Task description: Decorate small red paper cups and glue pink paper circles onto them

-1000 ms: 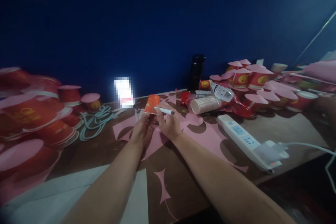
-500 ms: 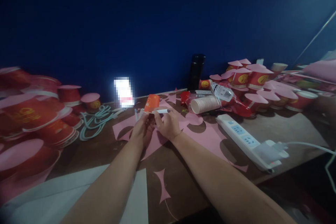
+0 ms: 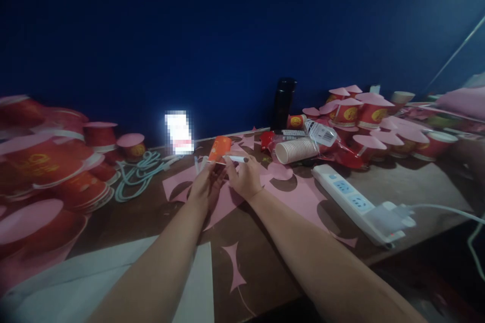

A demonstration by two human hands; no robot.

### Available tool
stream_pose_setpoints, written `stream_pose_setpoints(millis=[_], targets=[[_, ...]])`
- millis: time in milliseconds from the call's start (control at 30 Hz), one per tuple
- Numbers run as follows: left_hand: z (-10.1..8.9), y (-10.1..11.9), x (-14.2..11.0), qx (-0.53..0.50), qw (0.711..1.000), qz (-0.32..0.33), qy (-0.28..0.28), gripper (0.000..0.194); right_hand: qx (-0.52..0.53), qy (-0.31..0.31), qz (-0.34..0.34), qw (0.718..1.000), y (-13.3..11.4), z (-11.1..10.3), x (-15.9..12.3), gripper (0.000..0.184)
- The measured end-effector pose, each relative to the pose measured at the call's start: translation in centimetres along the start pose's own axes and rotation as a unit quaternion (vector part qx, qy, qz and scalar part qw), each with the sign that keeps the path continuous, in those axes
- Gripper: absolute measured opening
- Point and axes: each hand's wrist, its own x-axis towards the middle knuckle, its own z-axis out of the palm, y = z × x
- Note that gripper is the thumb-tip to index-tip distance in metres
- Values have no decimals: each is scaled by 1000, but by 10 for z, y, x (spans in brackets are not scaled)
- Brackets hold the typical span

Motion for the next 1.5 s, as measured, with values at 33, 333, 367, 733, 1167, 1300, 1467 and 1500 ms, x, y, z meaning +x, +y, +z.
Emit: stream_pose_setpoints(millis=[33, 333, 367, 733, 1167, 1300, 1467, 1500], targets=[[0, 0, 1, -3, 1000, 6, 0, 51, 0, -5, -1, 1000, -1, -1, 0, 21], [-1, 0, 5, -32, 999, -18, 16, 16, -11, -1, -12, 1000, -3, -1, -1, 18], [0, 1, 4, -30, 999, -23, 16, 14, -12, 4, -11, 1000, -3, 0, -1, 19], [2, 2, 2, -17, 999, -18, 20, 22, 6, 10, -6, 1000, 0, -1, -1, 18], [5, 4, -1, -17, 999, -23, 20, 18, -5, 2, 1, 1000, -1, 0, -1, 19], [2, 5, 2, -45, 998, -31, 33, 12, 8, 0, -6, 1000, -3, -1, -1, 19], [-2, 9, 2, -100, 993, -46, 33, 13, 20, 35, -2, 999, -3, -2, -1, 23], [-2, 9, 1, -105, 993, -44, 35, 13, 20, 37, -1, 999, -3, -2, -1, 23]])
